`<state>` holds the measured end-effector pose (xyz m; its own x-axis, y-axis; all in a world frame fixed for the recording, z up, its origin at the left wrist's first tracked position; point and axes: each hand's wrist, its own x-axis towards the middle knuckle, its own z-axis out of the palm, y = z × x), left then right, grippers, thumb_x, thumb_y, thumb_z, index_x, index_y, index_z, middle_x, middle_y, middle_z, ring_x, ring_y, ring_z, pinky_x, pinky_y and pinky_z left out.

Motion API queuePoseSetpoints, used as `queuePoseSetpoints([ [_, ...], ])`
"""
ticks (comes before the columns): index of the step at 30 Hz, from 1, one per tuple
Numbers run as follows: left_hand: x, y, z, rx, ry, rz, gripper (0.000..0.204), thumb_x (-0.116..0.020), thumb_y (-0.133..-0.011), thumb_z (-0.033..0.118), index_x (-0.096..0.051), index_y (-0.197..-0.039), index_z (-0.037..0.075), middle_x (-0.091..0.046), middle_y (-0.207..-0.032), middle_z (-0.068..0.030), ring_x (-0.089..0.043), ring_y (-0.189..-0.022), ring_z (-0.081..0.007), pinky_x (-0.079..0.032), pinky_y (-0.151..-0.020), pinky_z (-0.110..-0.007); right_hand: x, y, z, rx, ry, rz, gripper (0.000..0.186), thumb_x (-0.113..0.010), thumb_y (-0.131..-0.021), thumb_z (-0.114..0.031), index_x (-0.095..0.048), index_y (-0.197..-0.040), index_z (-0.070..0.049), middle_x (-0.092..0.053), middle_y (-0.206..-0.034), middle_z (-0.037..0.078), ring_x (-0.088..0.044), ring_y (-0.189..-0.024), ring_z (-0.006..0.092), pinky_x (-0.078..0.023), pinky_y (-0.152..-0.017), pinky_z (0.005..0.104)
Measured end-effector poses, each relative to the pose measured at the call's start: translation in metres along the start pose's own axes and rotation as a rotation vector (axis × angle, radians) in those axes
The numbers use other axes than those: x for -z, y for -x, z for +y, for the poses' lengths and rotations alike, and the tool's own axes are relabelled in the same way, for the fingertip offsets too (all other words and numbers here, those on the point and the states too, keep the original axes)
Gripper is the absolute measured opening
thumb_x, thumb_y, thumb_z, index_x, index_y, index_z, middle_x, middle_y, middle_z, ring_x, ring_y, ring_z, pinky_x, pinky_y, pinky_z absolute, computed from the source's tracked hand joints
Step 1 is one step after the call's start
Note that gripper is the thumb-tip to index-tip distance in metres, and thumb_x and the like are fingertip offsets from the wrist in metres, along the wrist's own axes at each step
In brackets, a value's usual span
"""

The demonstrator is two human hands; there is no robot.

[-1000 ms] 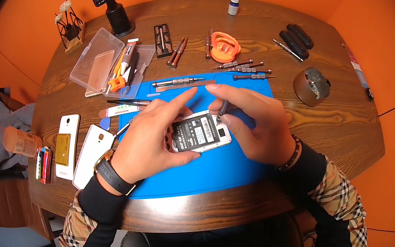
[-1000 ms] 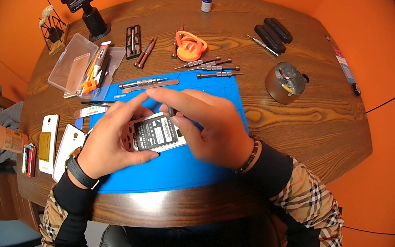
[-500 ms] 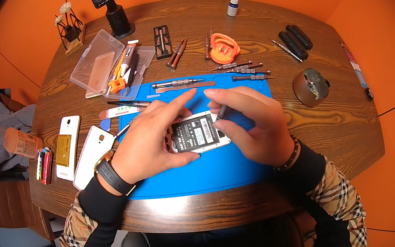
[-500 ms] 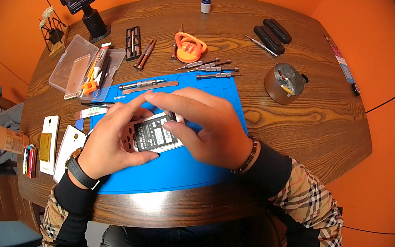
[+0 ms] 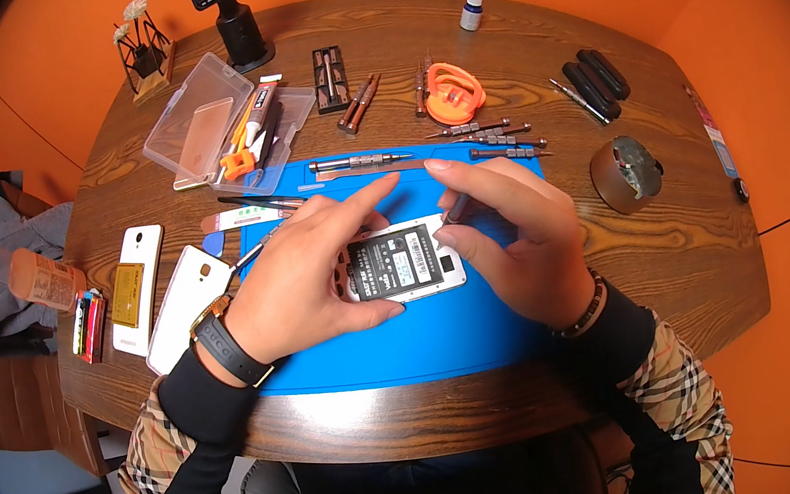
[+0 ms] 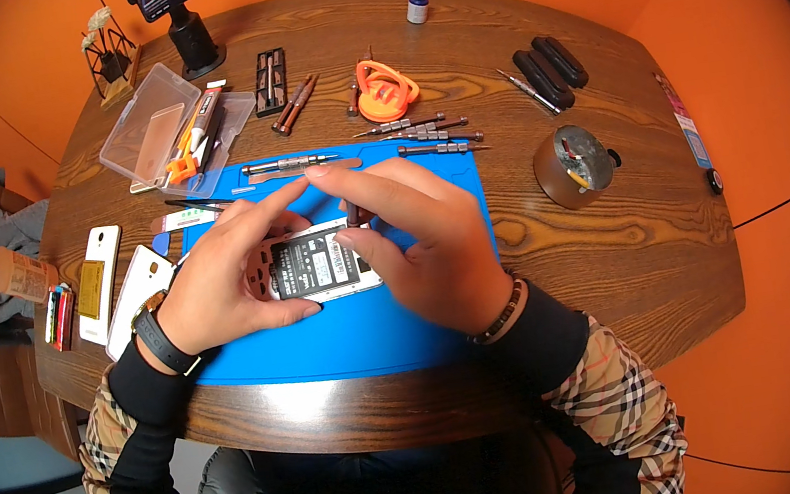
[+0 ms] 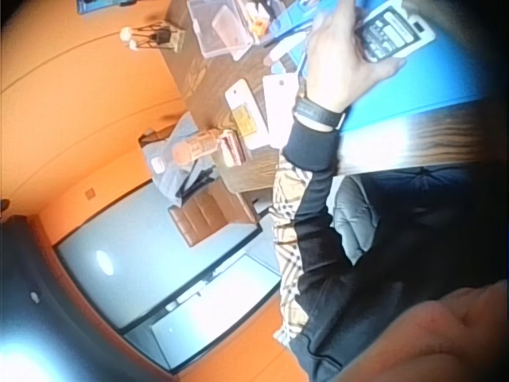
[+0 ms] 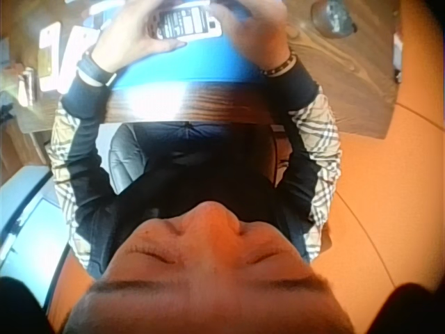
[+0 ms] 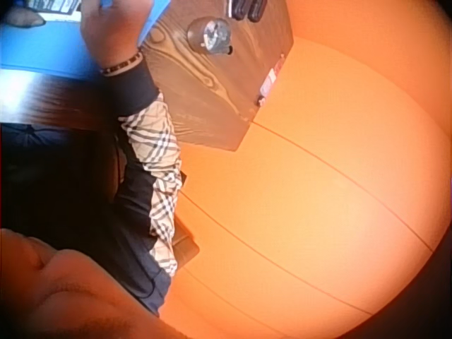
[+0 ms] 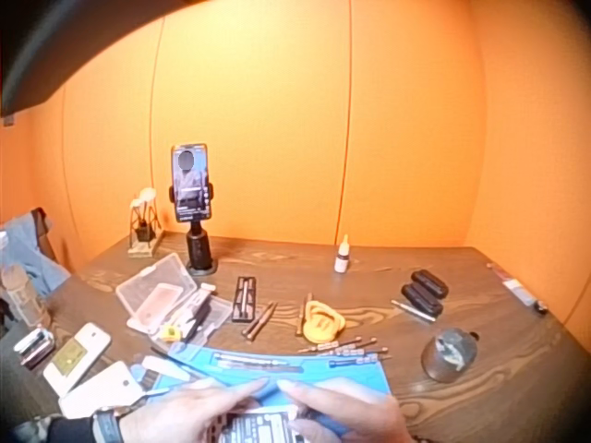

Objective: The person uses a screwdriver to remove screws from the back of a white smartphone placed on a blue mat. They then use a metal prying tool to separate the back cover from the phone body. The person continues to unscrew internal components and manipulate the phone's internals.

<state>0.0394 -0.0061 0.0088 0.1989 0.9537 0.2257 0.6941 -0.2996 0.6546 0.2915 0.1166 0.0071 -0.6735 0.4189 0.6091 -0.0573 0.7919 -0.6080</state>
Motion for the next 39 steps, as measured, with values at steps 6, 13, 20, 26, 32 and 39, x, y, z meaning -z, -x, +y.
queuePoseSetpoints([
  [6, 0.0005, -0.0001, 0.0002, -0.021, -0.018, 0.006, 0.116, -0.105, -0.072, 0.021, -0.048, -0.172, 0.008, -0.078, -0.13, -0.0101, -0.065, -0.118, -0.0305, -0.052, -0.109, -0.041, -0.0019, 0.0008, 0.0005, -0.007, -0.065, 0.012, 0.067, -0.079, -0.09, 0.014, -0.067, -0.154, -0.001, -0.075, -0.113, 0.014, -0.076, -0.1, 0.0223, -0.062, -0.091, 0.0328],
  [13, 0.0001, -0.0002, 0.0, -0.006, -0.01, 0.004, 0.117, -0.105, -0.071, 0.022, -0.048, -0.172, 0.008, -0.078, -0.13, -0.0104, -0.066, -0.117, -0.0307, -0.052, -0.109, -0.041, -0.0021, 0.0004, 0.0005, -0.024, -0.059, 0.017, 0.067, -0.079, -0.09, 0.014, -0.067, -0.154, -0.001, -0.076, -0.117, 0.015, -0.076, -0.102, 0.0229, -0.062, -0.092, 0.0334],
  [20, 0.0002, -0.0004, 0.0002, -0.01, -0.011, 0.007, 0.117, -0.105, -0.071, 0.021, -0.047, -0.173, 0.008, -0.077, -0.129, -0.0103, -0.066, -0.117, -0.0303, -0.052, -0.109, -0.041, -0.0006, -0.0001, 0.0002, 0.016, -0.004, -0.002, 0.068, -0.078, -0.089, 0.016, -0.067, -0.153, -0.001, -0.075, -0.117, 0.015, -0.077, -0.105, 0.0239, -0.063, -0.094, 0.0348],
  [26, 0.0001, -0.0007, 0.0, -0.007, 0.0, 0.003, 0.117, -0.105, -0.071, 0.021, -0.047, -0.172, 0.008, -0.077, -0.129, -0.0101, -0.066, -0.117, -0.0299, -0.052, -0.109, -0.042, -0.0015, -0.0001, 0.0003, 0.005, -0.057, 0.0, 0.067, -0.079, -0.088, 0.015, -0.067, -0.152, -0.001, -0.074, -0.118, 0.015, -0.076, -0.104, 0.0233, -0.062, -0.092, 0.0343],
  [32, -0.0003, -0.0004, -0.0009, -0.015, -0.009, 0.007, 0.116, -0.105, -0.071, 0.021, -0.048, -0.172, 0.008, -0.077, -0.129, -0.0099, -0.066, -0.116, -0.0296, -0.053, -0.108, -0.041, -0.0002, -0.0005, 0.001, 0.031, -0.01, -0.003, 0.066, -0.078, -0.089, 0.015, -0.067, -0.152, 0.0, -0.073, -0.124, 0.017, -0.076, -0.106, 0.0234, -0.062, -0.094, 0.0344],
  [39, -0.0006, -0.0005, -0.0018, -0.018, -0.001, 0.008, 0.116, -0.105, -0.071, 0.021, -0.048, -0.172, 0.008, -0.077, -0.129, -0.01, -0.066, -0.116, -0.03, -0.053, -0.107, -0.042, -0.0017, -0.0003, 0.0014, 0.065, -0.02, -0.006, 0.066, -0.077, -0.089, 0.015, -0.067, -0.152, -0.002, -0.071, -0.125, 0.016, -0.075, -0.105, 0.0219, -0.062, -0.094, 0.0337],
])
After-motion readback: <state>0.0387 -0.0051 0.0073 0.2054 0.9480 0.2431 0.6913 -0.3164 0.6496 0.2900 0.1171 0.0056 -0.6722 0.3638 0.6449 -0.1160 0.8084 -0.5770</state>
